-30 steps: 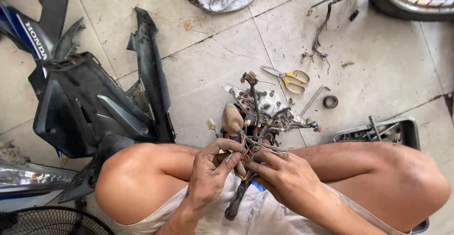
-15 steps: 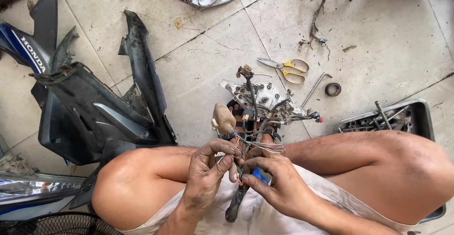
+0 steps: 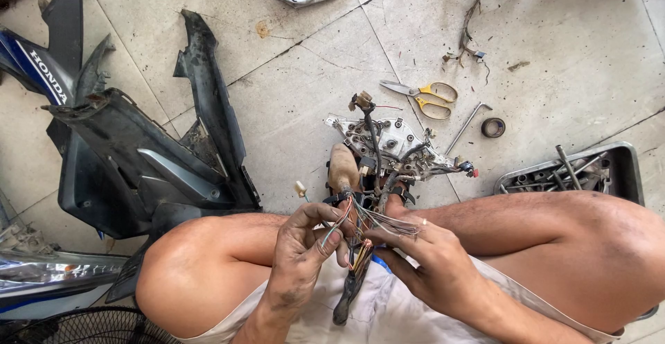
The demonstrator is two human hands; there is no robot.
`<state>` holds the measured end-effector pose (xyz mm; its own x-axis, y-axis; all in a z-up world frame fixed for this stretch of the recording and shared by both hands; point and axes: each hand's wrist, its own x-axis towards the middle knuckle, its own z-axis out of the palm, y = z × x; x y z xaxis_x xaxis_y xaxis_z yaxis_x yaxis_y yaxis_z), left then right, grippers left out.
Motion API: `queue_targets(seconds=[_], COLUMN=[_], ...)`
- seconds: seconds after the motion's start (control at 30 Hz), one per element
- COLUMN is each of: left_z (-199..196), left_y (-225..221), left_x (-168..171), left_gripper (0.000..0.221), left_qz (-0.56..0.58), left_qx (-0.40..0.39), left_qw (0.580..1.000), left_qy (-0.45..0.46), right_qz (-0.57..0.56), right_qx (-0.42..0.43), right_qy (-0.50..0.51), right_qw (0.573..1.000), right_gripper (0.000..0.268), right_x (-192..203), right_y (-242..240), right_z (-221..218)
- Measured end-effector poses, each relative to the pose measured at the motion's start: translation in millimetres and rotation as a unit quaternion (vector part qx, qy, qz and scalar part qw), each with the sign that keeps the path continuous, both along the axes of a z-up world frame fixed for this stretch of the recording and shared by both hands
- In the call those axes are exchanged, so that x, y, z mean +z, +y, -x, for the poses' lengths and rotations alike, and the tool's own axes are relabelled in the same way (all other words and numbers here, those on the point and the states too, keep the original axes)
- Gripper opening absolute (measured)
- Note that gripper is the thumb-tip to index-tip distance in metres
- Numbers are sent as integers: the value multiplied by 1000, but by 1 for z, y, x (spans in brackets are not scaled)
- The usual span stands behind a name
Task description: Repairing and taping a motorcycle wiring harness while sitting on the floor
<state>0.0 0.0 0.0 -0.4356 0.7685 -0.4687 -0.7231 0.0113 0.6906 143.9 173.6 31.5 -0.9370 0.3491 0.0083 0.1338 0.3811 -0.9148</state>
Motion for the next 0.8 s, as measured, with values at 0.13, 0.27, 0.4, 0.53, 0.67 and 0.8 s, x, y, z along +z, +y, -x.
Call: queue_targets(seconds=[0.13,0.27,0.4,0.53,0.67,0.8], left_z=[1,1,0,-1,-1,0], left_y=[1,2,1,1,0,2], left_x=[0,1,1,0,-2,2], left_gripper=[18,16,14,13,13,13], left_qz=[-20,-24,-28,-32,-40,-44], left_qx=[10,7,4,1,3,23], left_qw=[1000,999,998,997,996,996], left_qy=[10,30,54,68,79,68], right_qz=[-11,2,21,32,71,161], right_qx=[-17,-25,-35,-43,-30,55], right_qy=[-26,-52,-86,-111,-128,-109], right_qw=[999,998,995,992,989,979], right_gripper=[37,33,28,25,18,19], right_x=[-4,-1,4,8,9,11], right_y=[1,4,8,12,13,7], right_z=[-4,-2,0,0,0,3])
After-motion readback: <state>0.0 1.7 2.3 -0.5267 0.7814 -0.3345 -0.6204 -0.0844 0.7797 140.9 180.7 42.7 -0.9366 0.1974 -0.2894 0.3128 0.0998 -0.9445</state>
